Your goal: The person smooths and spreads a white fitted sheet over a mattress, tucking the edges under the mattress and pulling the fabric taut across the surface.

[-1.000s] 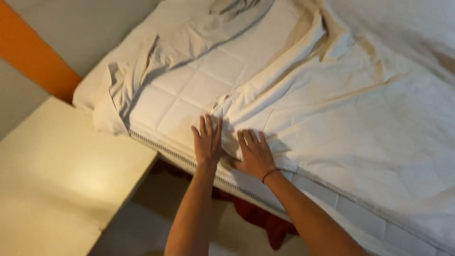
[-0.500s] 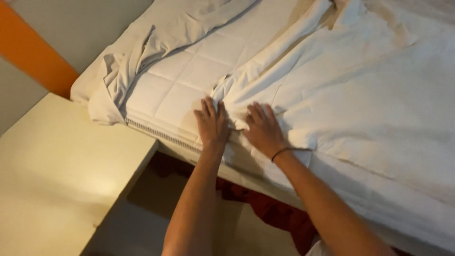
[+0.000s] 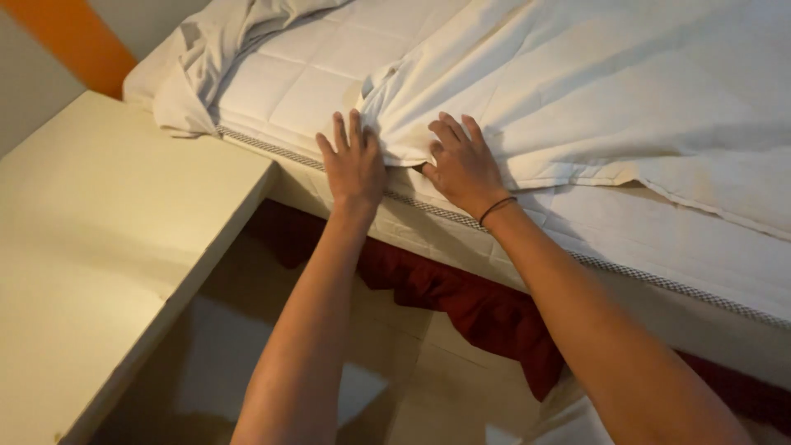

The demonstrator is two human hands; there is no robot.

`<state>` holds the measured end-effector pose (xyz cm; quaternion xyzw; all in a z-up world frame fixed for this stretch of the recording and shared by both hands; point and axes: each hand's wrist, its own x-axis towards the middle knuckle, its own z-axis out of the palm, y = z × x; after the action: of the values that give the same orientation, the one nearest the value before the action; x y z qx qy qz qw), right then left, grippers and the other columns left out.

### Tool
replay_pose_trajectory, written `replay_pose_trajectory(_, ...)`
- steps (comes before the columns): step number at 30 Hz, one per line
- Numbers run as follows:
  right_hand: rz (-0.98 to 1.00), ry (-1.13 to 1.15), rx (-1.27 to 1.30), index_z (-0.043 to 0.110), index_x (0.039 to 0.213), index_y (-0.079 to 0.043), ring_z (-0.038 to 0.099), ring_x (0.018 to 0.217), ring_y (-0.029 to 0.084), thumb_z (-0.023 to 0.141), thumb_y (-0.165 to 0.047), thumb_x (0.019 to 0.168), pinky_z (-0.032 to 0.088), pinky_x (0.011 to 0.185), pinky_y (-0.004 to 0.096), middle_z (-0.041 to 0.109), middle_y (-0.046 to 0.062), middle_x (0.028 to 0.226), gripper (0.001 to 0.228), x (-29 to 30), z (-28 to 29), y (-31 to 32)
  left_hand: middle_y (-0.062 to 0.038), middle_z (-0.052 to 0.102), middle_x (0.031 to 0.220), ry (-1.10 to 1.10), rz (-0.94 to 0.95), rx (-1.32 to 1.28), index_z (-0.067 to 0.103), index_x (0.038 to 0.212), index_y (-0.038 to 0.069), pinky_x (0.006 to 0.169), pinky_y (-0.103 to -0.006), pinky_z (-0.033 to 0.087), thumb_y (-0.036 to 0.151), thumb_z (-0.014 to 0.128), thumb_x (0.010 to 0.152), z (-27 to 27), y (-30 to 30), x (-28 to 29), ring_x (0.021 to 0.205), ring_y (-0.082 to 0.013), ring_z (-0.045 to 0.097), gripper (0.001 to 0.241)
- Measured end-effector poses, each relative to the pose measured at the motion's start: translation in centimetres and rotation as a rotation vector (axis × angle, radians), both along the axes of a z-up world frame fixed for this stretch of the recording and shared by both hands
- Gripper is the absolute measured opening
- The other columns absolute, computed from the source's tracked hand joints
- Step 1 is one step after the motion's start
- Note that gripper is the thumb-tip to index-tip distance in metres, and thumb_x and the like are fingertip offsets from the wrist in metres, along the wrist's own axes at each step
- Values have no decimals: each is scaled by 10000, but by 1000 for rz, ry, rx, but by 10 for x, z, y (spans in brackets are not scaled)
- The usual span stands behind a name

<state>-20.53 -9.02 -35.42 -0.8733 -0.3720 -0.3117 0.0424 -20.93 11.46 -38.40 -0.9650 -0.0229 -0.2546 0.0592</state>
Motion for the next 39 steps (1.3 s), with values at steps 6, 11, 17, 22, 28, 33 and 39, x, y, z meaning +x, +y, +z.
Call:
replay_pose_trajectory(6, -41, 36, -33, 754, 1032, -3, 424, 1483, 263, 678, -303, 931, 252, 1254, 486, 582, 123, 1426, 326, -24, 0, 2, -137, 300, 1684, 143, 27, 91, 568, 1426, 68, 1150, -709, 209, 239, 555, 988, 16, 4, -34, 1552, -404, 213, 470)
replay_pose_trajectory(11, -43, 15, -28, 698, 1211, -13, 416, 1444, 298, 651, -484, 932, 224, 1226, 539, 570, 139, 1421, 550, -38, 28, -11, -184, 225, 1667, 234, 59, 119, 375, 1556, 126, 1191, -671, 126, 376, 608, 933, 54, -17, -49, 1543, -423, 177, 711)
replay_pose_trajectory(17, -70, 123, -68, 505, 1448, 12, 403, 1408, 315, 661, -673, 873, 223, 1181, 570, 522, 205, 1433, 908, -47, 51, -93, -207, 179, 1680, 305, -308, 79, 188, 1628, 94, 1233, -581, 115, 490, 777, 772, 48, -104, -39, 1550, -357, 175, 1112)
replay_pose_trajectory(22, -258, 94, -190, 482, 1467, 0, 399, 1447, 286, 723, -611, 748, 244, 1224, 521, 503, 173, 1464, 974, -64, 50, -179, -210, 287, 1670, 23, -563, 165, 237, 1621, 76, 1254, -607, 162, 411, 761, 815, 46, -169, -38, 1555, -373, 230, 1018)
replay_pose_trajectory(28, -559, -11, -233, 499, 1503, -6, 462, 1412, 246, 758, -444, 752, 287, 1229, 475, 543, 124, 1392, 907, -67, 36, -213, -191, 164, 1684, 470, -566, 4, 126, 1609, 47, 1243, -548, 133, 432, 804, 680, 76, -202, -45, 1566, -341, 150, 1213)
replay_pose_trajectory(33, -581, -65, -63, 505, 1428, 7, 462, 1399, 328, 741, -445, 871, 283, 1182, 543, 542, 186, 1373, 755, -67, 22, -209, -173, 169, 1681, 336, -663, -216, 117, 1611, 78, 1212, -637, 168, 516, 759, 743, 65, -227, -46, 1551, -366, 180, 1165)
replay_pose_trajectory(39, -735, -118, -111, 442, 1476, 57, 450, 1419, 345, 688, -387, 845, 265, 1168, 544, 516, 231, 1444, 809, -70, 11, -241, -195, 356, 1619, 42, -617, 134, 439, 1518, 44, 1201, -660, 186, 292, 672, 891, 43, -256, -24, 1527, -402, 301, 713)
